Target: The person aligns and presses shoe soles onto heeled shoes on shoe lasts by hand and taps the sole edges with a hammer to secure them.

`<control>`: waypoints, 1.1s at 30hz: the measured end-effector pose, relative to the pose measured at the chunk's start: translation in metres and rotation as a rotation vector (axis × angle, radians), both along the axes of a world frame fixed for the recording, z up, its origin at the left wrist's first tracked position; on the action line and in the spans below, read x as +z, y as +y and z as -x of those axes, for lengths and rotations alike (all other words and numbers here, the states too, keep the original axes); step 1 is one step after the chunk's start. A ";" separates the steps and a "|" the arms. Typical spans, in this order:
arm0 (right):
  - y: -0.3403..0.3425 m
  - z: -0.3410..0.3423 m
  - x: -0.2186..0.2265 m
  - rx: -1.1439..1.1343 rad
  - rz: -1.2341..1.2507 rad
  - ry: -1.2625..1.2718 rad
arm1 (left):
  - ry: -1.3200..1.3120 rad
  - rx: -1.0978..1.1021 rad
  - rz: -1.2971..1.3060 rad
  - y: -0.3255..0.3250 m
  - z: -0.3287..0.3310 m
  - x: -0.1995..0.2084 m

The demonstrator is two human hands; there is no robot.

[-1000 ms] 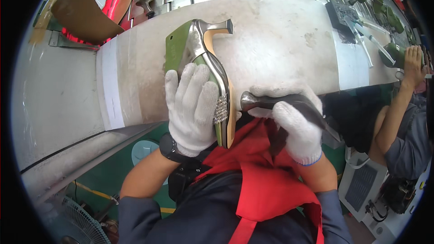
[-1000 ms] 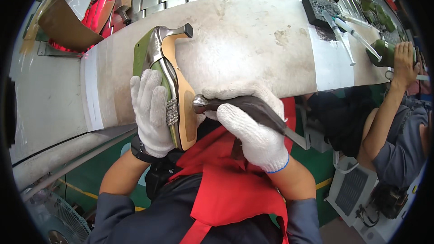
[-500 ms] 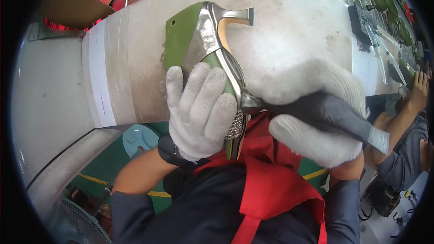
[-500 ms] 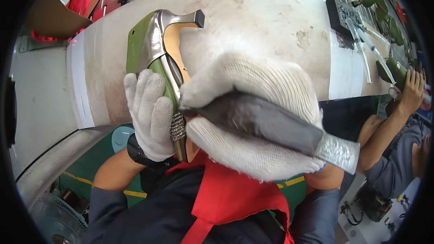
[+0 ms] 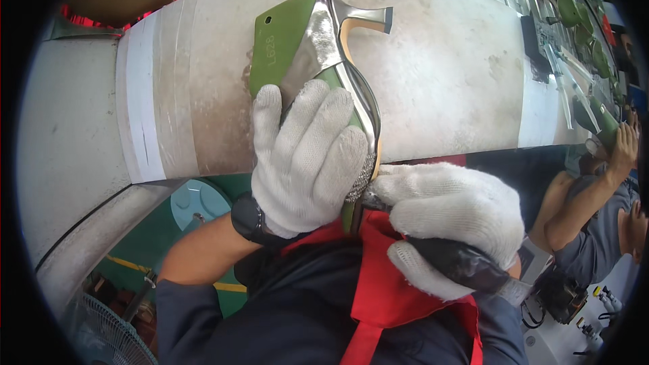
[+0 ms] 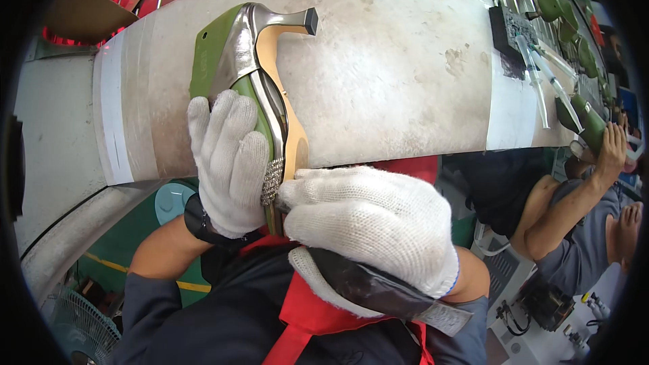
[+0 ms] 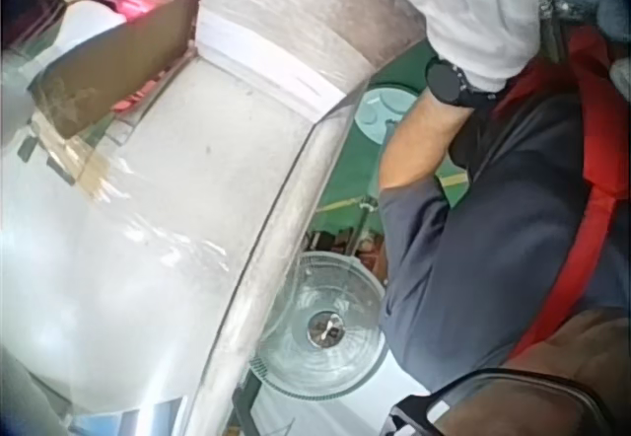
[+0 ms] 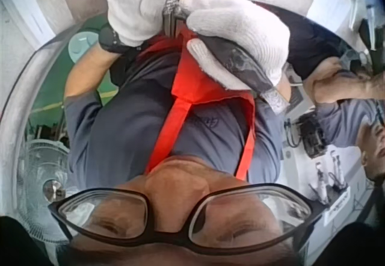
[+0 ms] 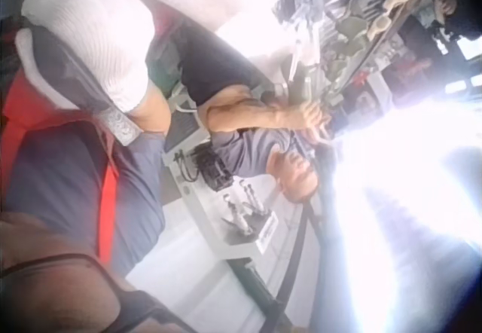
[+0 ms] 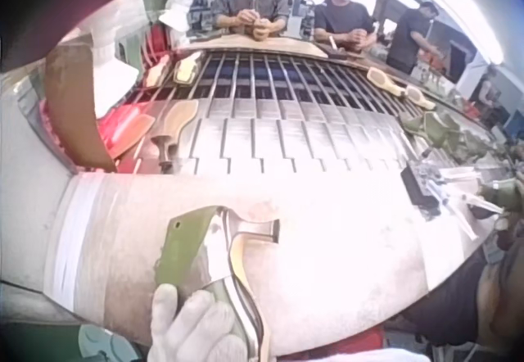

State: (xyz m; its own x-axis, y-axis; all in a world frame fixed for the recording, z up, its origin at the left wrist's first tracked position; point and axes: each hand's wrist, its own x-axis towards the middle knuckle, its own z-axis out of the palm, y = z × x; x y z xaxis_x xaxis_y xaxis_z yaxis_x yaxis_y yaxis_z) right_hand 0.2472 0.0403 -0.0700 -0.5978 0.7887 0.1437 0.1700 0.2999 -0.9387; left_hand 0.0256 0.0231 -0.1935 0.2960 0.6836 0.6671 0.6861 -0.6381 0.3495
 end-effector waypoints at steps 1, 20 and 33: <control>-0.003 -0.001 0.003 -0.018 -0.028 -0.068 | 0.000 0.000 -0.014 0.001 -0.001 -0.001; -0.035 0.001 0.006 -0.381 0.161 -0.012 | -0.019 0.043 -0.071 0.005 0.000 -0.004; 0.007 0.010 0.008 -0.497 0.497 0.200 | -0.044 0.086 0.040 0.003 -0.009 0.005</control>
